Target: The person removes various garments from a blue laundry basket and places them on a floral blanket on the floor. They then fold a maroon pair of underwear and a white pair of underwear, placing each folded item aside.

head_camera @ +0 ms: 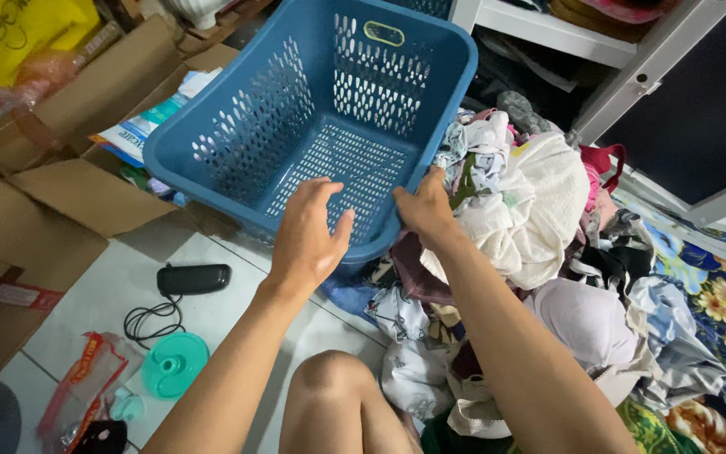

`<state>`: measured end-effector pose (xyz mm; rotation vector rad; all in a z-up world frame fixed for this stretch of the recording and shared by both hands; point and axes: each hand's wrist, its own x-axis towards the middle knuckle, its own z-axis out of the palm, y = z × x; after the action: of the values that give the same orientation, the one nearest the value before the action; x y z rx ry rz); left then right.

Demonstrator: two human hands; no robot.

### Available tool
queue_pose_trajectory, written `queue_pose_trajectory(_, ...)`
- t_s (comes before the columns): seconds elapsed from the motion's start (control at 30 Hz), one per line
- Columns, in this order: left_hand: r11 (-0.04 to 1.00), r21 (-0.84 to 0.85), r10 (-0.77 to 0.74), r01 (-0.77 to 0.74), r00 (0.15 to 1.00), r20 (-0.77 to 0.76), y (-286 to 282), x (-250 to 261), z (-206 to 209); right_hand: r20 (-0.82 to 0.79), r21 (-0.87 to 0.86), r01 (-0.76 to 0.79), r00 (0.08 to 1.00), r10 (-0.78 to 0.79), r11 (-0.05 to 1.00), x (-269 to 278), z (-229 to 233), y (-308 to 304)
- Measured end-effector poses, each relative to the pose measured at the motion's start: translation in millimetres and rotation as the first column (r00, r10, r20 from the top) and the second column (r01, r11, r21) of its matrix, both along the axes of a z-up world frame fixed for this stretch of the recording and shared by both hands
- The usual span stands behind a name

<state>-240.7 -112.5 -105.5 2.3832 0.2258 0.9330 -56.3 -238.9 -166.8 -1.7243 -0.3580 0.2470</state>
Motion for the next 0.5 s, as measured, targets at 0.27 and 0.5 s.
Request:
queue_pose_trajectory(0.27, 0.927, 0.134, 0.352, -0.349, 0.936, 0.0, -15, -17, 21, -0.056, 0.1, 0.055, 0.997, -0.05, 0.993, -7, 14, 5)
queue_pose_trajectory(0.5, 0.841, -0.461, 0.478, -0.284, 0.787, 0.389, -21, -28, 14, -0.068, 0.018, 0.096, 0.993, -0.094, 0.995, -32, 59, -11)
